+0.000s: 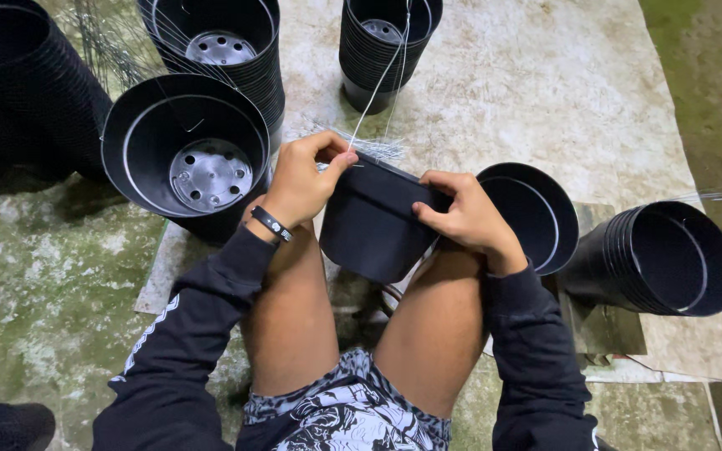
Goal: The person sits on the floor and assembles metal wire hangers into black plastic plant pots. They bend wire ties into loops, insert them through holes in the pot base, and secure them with pliers. Completed pots are stacked nearby.
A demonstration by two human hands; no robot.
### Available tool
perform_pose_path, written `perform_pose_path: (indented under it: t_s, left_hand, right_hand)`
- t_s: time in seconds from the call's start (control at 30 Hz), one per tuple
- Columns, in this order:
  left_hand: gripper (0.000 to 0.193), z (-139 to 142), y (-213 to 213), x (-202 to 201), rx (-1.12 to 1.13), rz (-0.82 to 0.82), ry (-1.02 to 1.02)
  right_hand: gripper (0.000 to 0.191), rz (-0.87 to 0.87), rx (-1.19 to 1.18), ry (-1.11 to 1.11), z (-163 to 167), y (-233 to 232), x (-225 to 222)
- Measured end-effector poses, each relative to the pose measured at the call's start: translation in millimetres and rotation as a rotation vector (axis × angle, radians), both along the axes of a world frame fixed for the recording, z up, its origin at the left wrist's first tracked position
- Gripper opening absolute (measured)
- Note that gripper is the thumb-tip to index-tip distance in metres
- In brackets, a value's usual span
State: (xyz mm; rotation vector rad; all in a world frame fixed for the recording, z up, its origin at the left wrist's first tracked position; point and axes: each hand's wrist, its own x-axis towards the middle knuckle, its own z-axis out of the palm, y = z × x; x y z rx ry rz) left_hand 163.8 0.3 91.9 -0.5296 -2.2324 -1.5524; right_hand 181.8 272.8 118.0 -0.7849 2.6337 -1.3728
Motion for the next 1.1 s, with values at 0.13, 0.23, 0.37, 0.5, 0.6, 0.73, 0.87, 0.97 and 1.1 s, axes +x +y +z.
perform_pose_path:
  t_s: [0.13, 0.23, 0.37, 0.5, 0.6, 0.73, 0.87, 0.97, 1.1]
  left_hand:
    - [0.015, -2, 1, -2, -0.003, 0.007, 0.0]
    - [0.014, -1, 1, -1, -0.011, 0.019, -0.002]
    - [0.014, 2, 0, 1, -0.027, 0.025, -0.004]
    - [0.014, 5, -1, 4, -0.038, 0.029, 0.001]
    - [0.014, 7, -3, 5, -0.036, 0.02, -0.003]
    - [0.014, 8, -4, 7, -0.035, 0.011, 0.0]
    - [0.014, 8, -4, 7, -0.038, 0.02, -0.001]
    - [0.014, 8, -4, 8, -0.024, 0.015, 0.017]
    - [0.014, 6, -3, 10, -0.046, 0.025, -0.003]
  right_hand:
    - [0.022, 0.008, -0.017, 0.022, -1, 1, 1]
    - [0.022, 0.001, -0.03, -0.004, -1, 1, 2]
    - [0.021, 0.025, -0.048, 0.006, -1, 1, 2]
    - [0.022, -0.004, -0.025, -0.023, 0, 2, 4]
    - [0.021, -0.003, -0.014, 0.011, -1, 1, 4]
    - [0.02, -0.008, -0.026, 0.003, -1, -1, 3]
    - [0.02, -0.044, 0.012, -0.033, 1, -1, 3]
    - [0.018, 0.005, -0.042, -0.009, 2, -2, 4]
    - [0.02, -0.01, 0.021, 0.015, 2, -2, 4]
